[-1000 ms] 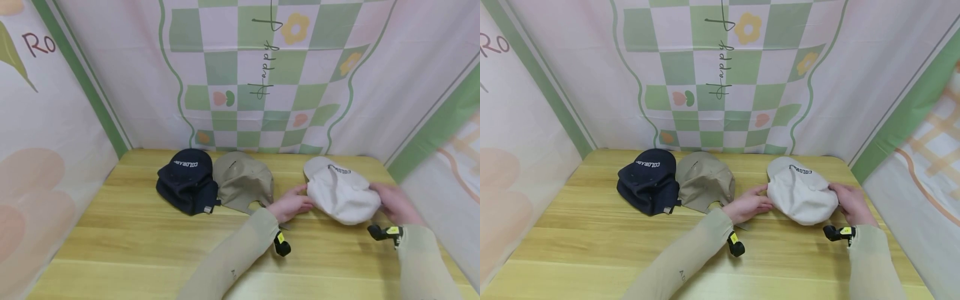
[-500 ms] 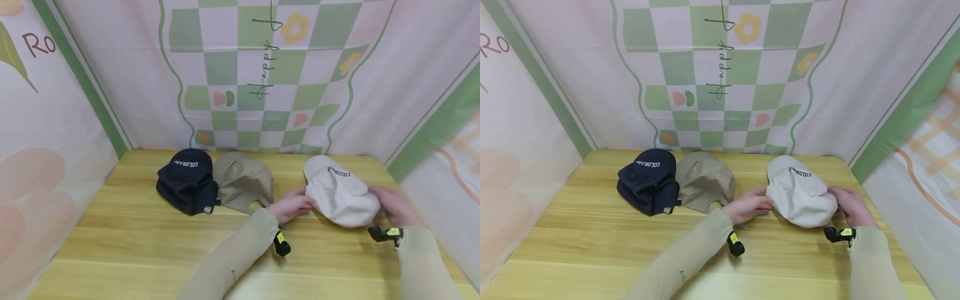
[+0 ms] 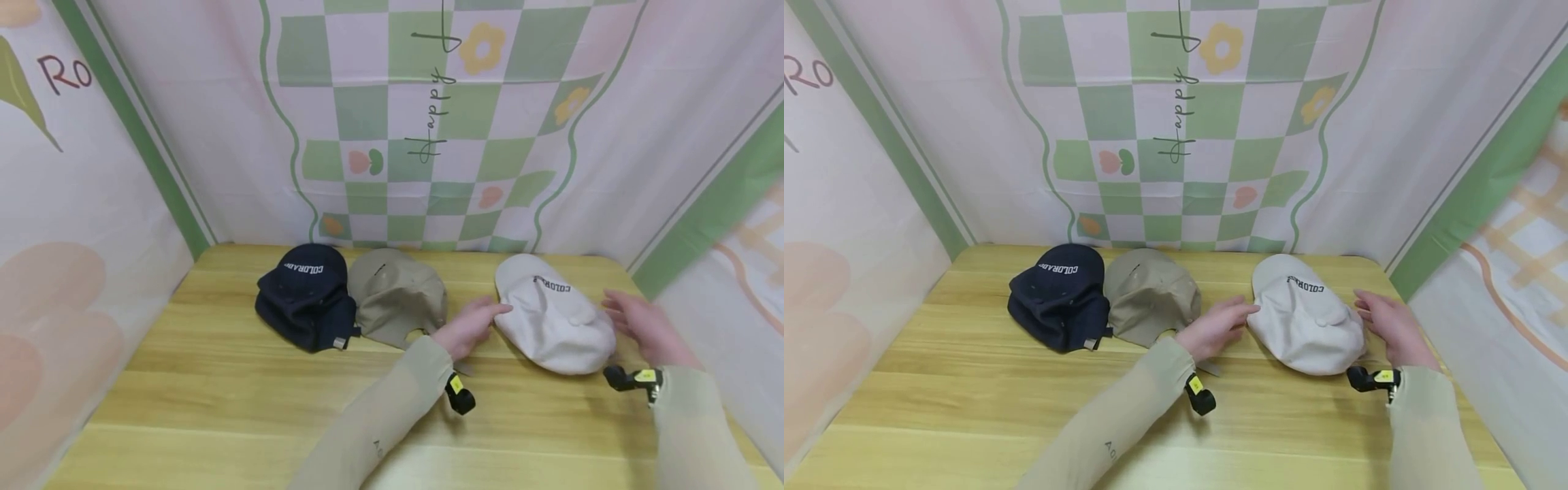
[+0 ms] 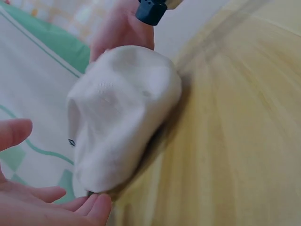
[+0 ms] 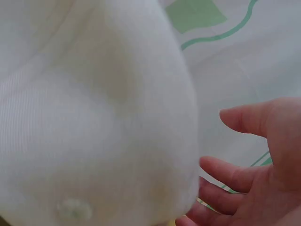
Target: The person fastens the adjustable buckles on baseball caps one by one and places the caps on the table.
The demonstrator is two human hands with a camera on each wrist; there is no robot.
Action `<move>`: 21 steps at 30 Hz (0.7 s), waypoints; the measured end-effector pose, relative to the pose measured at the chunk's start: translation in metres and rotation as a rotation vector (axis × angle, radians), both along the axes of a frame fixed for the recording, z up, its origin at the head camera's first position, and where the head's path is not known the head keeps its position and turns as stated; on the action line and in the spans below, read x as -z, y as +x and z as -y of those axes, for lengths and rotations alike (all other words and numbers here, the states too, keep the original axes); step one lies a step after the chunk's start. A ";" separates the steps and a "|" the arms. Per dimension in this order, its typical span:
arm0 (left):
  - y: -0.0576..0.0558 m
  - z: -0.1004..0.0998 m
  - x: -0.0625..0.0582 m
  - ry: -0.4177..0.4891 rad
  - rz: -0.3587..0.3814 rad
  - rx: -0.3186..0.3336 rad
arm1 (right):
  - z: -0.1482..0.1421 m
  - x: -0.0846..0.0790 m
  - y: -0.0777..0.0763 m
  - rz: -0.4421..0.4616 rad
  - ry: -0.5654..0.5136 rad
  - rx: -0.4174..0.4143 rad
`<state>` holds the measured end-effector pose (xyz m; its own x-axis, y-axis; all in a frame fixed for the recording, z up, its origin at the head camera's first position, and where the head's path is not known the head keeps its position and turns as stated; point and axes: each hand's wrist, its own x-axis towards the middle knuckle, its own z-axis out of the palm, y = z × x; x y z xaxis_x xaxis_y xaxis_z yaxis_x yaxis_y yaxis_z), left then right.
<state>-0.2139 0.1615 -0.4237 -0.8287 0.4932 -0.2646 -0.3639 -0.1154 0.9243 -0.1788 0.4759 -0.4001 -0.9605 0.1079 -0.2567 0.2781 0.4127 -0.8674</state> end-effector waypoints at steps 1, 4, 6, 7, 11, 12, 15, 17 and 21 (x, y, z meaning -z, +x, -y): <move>0.000 0.001 -0.003 -0.010 -0.006 -0.006 | 0.003 -0.003 0.000 -0.004 0.019 -0.011; -0.002 0.006 -0.010 -0.021 -0.026 -0.006 | 0.011 -0.012 0.001 -0.029 0.038 -0.019; -0.003 0.009 -0.014 -0.036 -0.051 -0.020 | 0.018 -0.018 0.001 -0.047 0.047 -0.008; -0.003 0.009 -0.016 -0.040 -0.062 -0.027 | 0.021 -0.021 0.001 -0.053 0.049 -0.002; -0.004 0.010 -0.023 0.000 -0.089 -0.050 | 0.035 -0.033 0.001 -0.074 0.028 0.019; -0.004 0.011 -0.026 0.017 -0.090 -0.055 | 0.038 -0.035 0.001 -0.083 0.025 0.029; -0.005 0.014 -0.035 0.063 -0.103 -0.063 | 0.048 -0.041 0.000 -0.127 0.033 0.065; -0.006 0.018 -0.042 0.092 -0.116 -0.064 | 0.055 -0.045 -0.001 -0.161 0.047 0.088; -0.005 0.029 -0.055 0.131 -0.159 -0.063 | 0.067 -0.052 -0.002 -0.219 0.073 0.113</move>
<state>-0.2194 0.1327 -0.3691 -0.8854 0.4604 -0.0645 -0.2024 -0.2568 0.9450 -0.1811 0.4090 -0.3484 -0.9730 0.2287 -0.0312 0.1348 0.4532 -0.8812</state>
